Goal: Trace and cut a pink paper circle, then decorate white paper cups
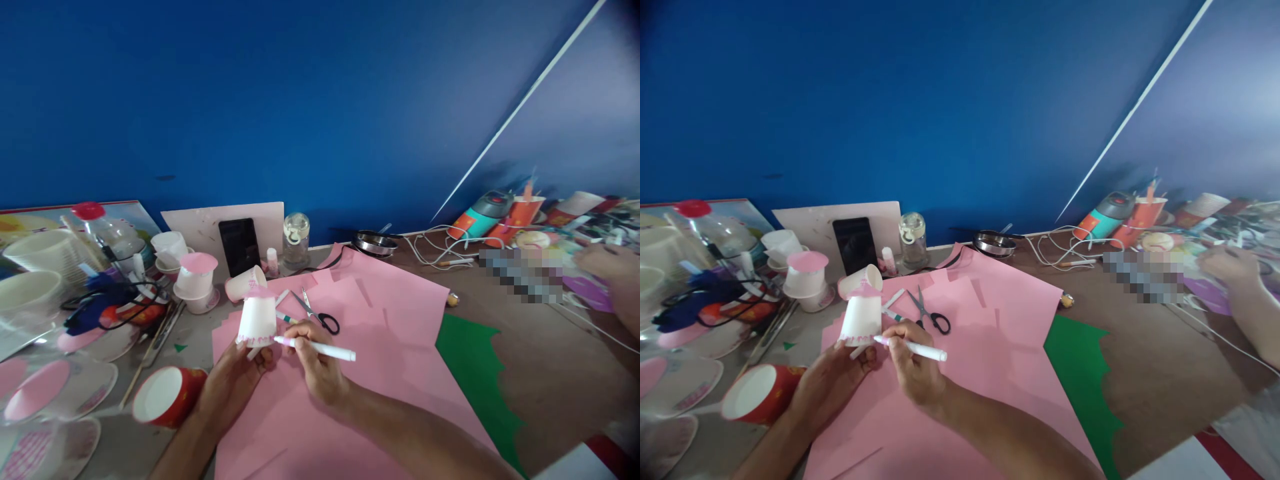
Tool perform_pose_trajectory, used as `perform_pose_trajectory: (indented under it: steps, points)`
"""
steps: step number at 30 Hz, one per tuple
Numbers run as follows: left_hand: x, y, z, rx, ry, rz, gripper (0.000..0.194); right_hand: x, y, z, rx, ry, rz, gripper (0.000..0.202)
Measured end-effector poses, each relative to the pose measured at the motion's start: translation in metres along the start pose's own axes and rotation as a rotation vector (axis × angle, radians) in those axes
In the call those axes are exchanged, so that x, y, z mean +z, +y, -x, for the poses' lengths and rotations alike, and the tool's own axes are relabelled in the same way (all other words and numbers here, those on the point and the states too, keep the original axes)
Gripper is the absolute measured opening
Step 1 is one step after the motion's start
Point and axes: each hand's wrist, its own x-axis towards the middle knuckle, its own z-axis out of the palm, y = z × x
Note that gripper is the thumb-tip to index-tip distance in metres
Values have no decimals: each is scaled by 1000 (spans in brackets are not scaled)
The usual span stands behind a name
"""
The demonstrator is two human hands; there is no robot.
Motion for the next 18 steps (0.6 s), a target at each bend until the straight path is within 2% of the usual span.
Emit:
perform_pose_trajectory:
  steps: [6,9,12,15,18]
  points:
    - [1,0,0,0,11,14,18,-2,-2,-1,-9,-6,14,29]
    - [4,2,1,0,18,8,20,-1,2,1,2,57,15,28]
    - [7,3,2,-9,19,25,25,1,10,5,68,121,-75,30]
    - [9,4,3,-20,-2,33,27,2,16,7,144,108,-146,39]
    - [9,5,3,-17,-10,55,28,0,14,5,85,99,-7,39]
